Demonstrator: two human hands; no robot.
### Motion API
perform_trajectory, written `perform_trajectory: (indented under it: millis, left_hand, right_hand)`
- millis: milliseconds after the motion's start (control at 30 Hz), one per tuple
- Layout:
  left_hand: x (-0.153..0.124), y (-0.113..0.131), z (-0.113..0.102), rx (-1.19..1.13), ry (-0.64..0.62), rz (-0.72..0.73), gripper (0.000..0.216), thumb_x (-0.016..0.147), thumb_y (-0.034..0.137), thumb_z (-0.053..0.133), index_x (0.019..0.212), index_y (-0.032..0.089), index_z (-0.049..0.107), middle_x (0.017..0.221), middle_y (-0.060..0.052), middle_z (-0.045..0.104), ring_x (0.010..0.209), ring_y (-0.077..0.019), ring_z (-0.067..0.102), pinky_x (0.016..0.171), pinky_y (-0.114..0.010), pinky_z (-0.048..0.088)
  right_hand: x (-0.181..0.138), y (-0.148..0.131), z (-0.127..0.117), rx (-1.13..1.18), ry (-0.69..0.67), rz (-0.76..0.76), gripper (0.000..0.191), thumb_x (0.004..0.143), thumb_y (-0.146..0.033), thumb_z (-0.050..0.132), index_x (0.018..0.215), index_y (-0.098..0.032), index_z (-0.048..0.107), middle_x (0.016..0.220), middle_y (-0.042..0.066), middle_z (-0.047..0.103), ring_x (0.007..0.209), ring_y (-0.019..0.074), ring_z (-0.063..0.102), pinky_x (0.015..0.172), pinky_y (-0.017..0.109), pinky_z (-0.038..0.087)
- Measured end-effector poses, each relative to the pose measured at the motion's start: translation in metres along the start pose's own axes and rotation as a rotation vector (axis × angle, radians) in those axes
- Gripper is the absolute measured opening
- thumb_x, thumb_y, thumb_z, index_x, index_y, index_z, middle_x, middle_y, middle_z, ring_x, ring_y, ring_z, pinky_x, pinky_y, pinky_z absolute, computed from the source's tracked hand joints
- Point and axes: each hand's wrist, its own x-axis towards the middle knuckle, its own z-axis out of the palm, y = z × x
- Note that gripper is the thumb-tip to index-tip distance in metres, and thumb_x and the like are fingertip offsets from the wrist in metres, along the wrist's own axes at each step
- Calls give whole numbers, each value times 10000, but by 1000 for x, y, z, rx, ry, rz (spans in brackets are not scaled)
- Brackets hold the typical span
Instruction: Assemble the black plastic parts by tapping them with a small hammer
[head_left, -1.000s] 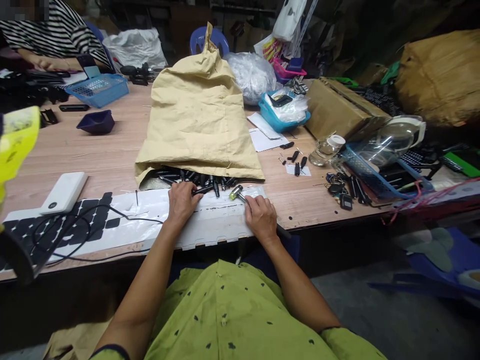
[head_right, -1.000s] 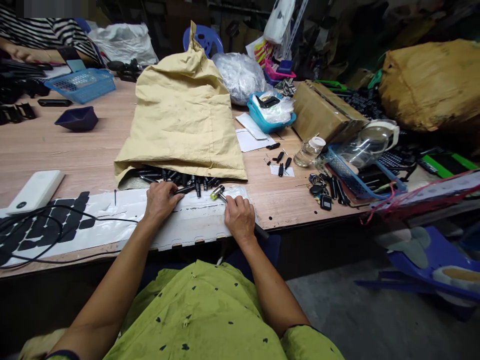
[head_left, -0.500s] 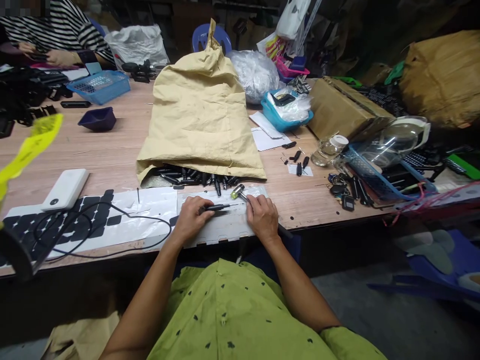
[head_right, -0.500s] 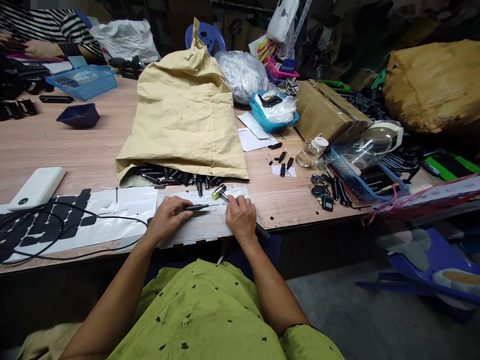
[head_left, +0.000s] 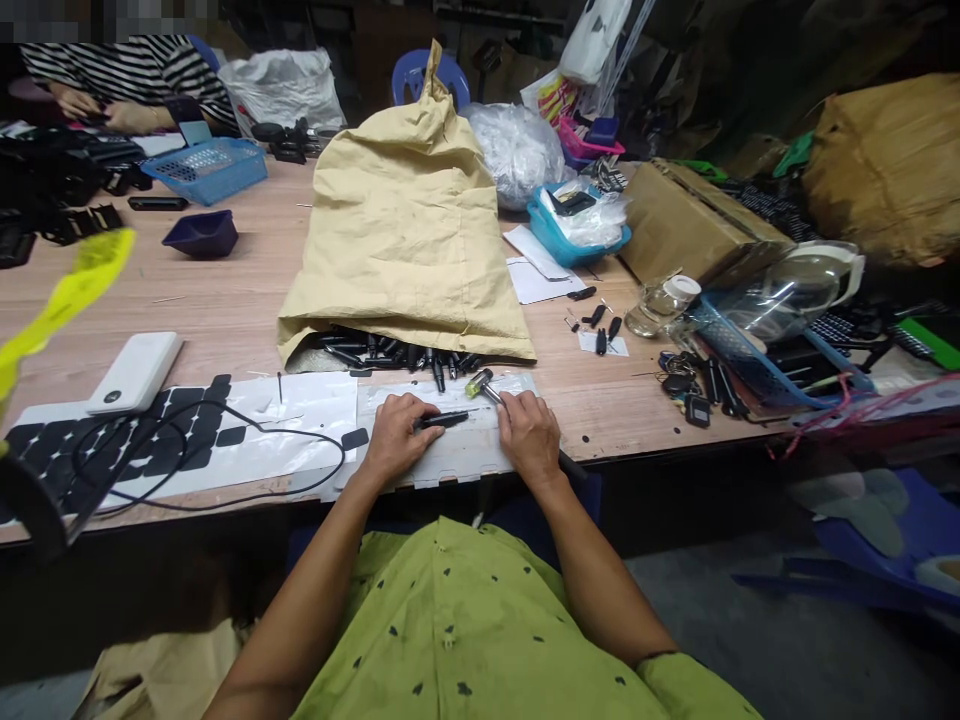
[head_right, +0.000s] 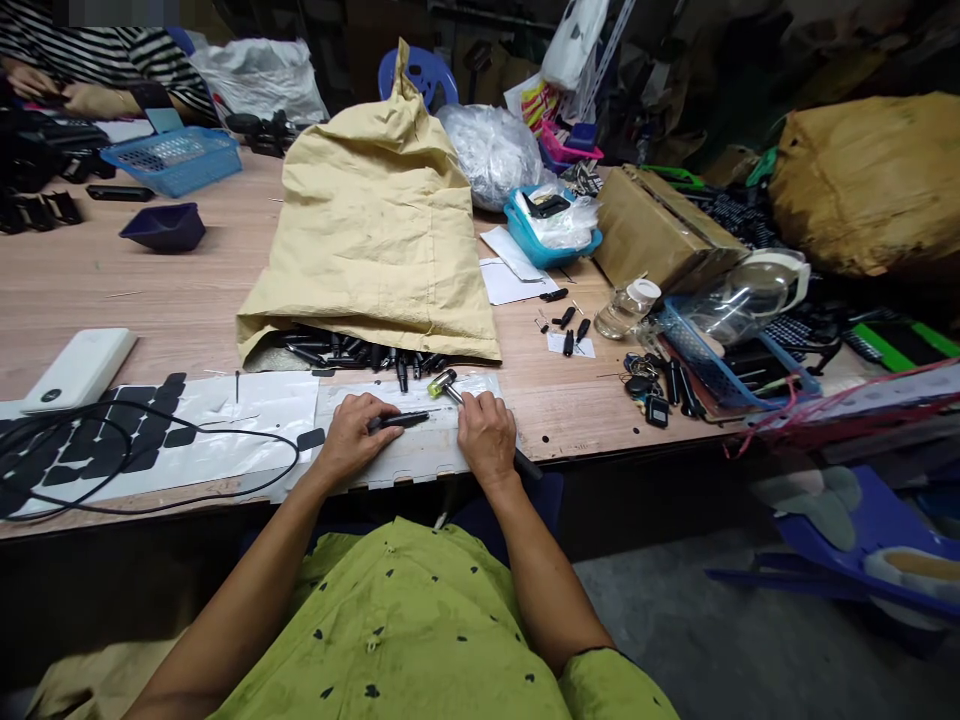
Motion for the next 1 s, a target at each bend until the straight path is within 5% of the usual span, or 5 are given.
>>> perform_trajectory:
  millis: [367,1000]
  left_hand:
    - [0,3,2,-15,-5,-29,172,822,305,707,982,268,757,898,-31,671,942,-248,544,878,-399,448]
    - [1,13,0,-20,-27,-84,161,815,256,708,964,242,767,906,-44,681,957,-258,552,897,-414,436]
  right_hand:
    - [-18,-22,-39,577,-50,-23,297,1013,-280,437,1154,-223,692,949,65,698,907,190,672,815,302,547]
    - [-25,-44,-40,530,-58,-163,333,1029,-255,411,1228,-184,668,956,85,704,882,173,681,791,268,561]
